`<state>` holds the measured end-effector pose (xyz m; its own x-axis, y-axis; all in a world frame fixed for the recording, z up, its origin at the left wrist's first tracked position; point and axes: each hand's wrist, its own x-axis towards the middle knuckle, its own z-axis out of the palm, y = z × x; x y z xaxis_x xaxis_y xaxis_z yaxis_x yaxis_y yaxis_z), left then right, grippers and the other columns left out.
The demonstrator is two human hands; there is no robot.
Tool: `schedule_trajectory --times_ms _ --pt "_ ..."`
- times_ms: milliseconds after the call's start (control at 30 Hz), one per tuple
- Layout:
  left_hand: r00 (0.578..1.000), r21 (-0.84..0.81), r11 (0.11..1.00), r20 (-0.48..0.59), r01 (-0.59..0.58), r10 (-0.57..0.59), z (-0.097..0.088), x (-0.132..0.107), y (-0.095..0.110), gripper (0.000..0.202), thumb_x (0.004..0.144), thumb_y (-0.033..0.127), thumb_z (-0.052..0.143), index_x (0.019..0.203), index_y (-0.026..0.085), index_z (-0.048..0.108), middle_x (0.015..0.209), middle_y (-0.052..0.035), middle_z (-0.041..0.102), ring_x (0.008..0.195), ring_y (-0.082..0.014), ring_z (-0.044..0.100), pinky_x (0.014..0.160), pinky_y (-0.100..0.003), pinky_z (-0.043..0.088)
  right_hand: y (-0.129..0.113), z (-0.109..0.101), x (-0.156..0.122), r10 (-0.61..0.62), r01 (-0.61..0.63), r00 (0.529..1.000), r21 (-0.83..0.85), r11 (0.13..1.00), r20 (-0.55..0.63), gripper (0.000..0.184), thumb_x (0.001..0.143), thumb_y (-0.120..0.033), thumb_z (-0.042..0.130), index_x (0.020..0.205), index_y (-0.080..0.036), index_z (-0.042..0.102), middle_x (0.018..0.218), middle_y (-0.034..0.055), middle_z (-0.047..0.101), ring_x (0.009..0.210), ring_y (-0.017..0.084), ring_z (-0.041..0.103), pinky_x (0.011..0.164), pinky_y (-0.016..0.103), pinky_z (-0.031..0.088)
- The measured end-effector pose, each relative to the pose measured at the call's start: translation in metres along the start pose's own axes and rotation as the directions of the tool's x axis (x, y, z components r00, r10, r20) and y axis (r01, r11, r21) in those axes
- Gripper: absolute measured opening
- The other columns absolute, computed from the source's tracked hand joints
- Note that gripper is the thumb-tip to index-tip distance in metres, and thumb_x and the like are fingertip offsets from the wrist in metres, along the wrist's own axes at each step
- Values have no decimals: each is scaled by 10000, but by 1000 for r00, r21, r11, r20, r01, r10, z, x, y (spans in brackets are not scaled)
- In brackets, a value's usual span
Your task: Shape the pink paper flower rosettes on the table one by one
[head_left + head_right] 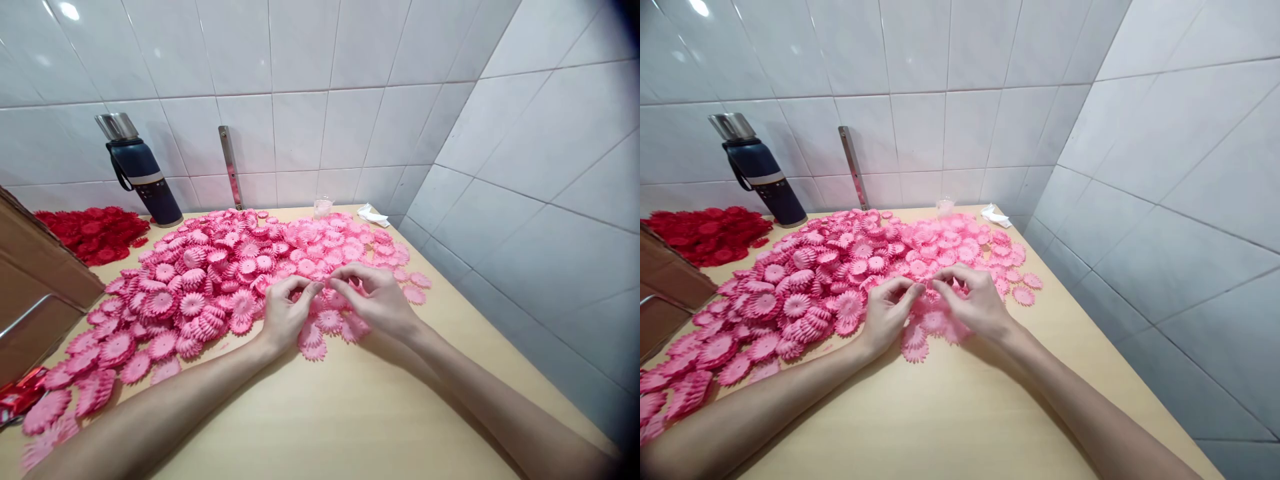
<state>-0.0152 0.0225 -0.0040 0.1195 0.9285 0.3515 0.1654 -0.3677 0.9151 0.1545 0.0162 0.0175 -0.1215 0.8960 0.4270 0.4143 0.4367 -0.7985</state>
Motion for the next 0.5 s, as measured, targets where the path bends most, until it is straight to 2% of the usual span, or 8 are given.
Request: schedule_trajectory --times_ms 133,367,433,500 --pt "997 65 995 -13 -78 79 0 0 1 250 822 360 599 664 166 597 637 -5 568 619 -129 504 606 -252 392 10 -4 6 163 -155 982 90 984 -92 180 810 -337 617 795 -159 643 746 51 651 664 167 589 590 293 473" --pt "983 124 977 -43 -173 180 0 -5 3 258 866 305 544 645 180 504 637 8 498 620 -123 461 604 -258 371 10 9 10 166 -151 967 92 984 -192 183 794 -338 630 779 -158 659 757 59 666 678 175 596 624 303 477" --pt "972 122 968 -60 -219 227 -1 -8 4 257 870 283 536 640 183 479 640 7 485 625 -125 458 605 -263 373 13 -1 14 209 -186 944 113 976 -254 146 787 -310 637 775 -167 664 776 63 675 687 179 599 635 312 479" --pt "964 103 963 -65 -249 256 -2 -10 5 252 875 258 520 640 183 468 644 5 487 632 -125 469 613 -264 384 19 -17 18 294 -231 834 188 955 -467 141 766 -314 659 740 -175 659 781 67 677 691 187 605 626 321 487"
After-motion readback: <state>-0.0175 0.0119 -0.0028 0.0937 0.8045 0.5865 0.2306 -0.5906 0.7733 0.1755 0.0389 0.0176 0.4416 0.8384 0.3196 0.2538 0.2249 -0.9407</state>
